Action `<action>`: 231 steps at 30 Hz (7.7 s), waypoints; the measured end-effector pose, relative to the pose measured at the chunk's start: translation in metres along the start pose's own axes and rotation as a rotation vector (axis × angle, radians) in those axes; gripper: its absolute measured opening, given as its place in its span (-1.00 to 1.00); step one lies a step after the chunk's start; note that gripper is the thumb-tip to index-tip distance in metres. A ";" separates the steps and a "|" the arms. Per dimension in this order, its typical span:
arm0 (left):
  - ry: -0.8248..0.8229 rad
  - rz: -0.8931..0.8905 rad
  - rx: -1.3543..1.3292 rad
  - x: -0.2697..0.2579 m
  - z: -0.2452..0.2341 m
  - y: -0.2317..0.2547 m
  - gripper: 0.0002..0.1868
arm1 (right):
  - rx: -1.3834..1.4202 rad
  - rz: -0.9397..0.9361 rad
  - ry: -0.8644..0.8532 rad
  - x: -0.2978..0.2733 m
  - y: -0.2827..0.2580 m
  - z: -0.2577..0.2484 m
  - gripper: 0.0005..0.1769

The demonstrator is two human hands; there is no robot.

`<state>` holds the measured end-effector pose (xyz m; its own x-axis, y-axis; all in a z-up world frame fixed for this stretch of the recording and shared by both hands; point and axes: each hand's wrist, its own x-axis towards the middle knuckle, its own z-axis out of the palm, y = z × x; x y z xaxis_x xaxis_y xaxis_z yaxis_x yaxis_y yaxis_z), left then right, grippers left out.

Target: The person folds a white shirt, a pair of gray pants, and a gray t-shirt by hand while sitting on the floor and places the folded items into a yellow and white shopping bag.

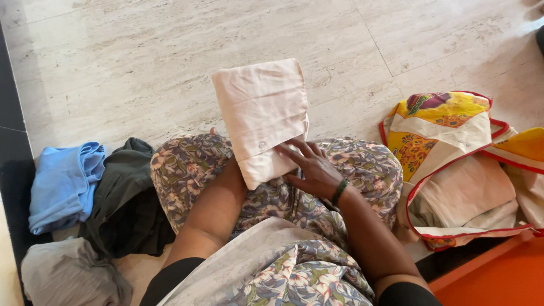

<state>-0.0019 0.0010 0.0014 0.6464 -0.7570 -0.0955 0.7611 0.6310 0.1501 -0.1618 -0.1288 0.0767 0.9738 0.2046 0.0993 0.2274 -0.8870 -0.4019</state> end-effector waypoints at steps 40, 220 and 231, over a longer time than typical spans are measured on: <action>-0.043 -0.104 0.050 -0.036 0.014 -0.035 -0.22 | 1.841 0.744 0.029 -0.040 0.062 0.039 -0.29; -0.676 0.516 2.057 0.074 0.051 -0.290 -0.16 | -0.359 1.284 0.247 -0.197 0.368 0.005 -0.14; -0.753 0.507 2.109 0.054 0.056 -0.279 -0.23 | -0.523 1.051 0.112 -0.210 0.286 0.032 -0.19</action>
<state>-0.1829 -0.2255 0.0093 0.1915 -0.8710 0.4524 -0.8297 0.1026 0.5487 -0.3011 -0.4124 -0.0888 0.6695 -0.7421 0.0319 -0.7416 -0.6654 0.0853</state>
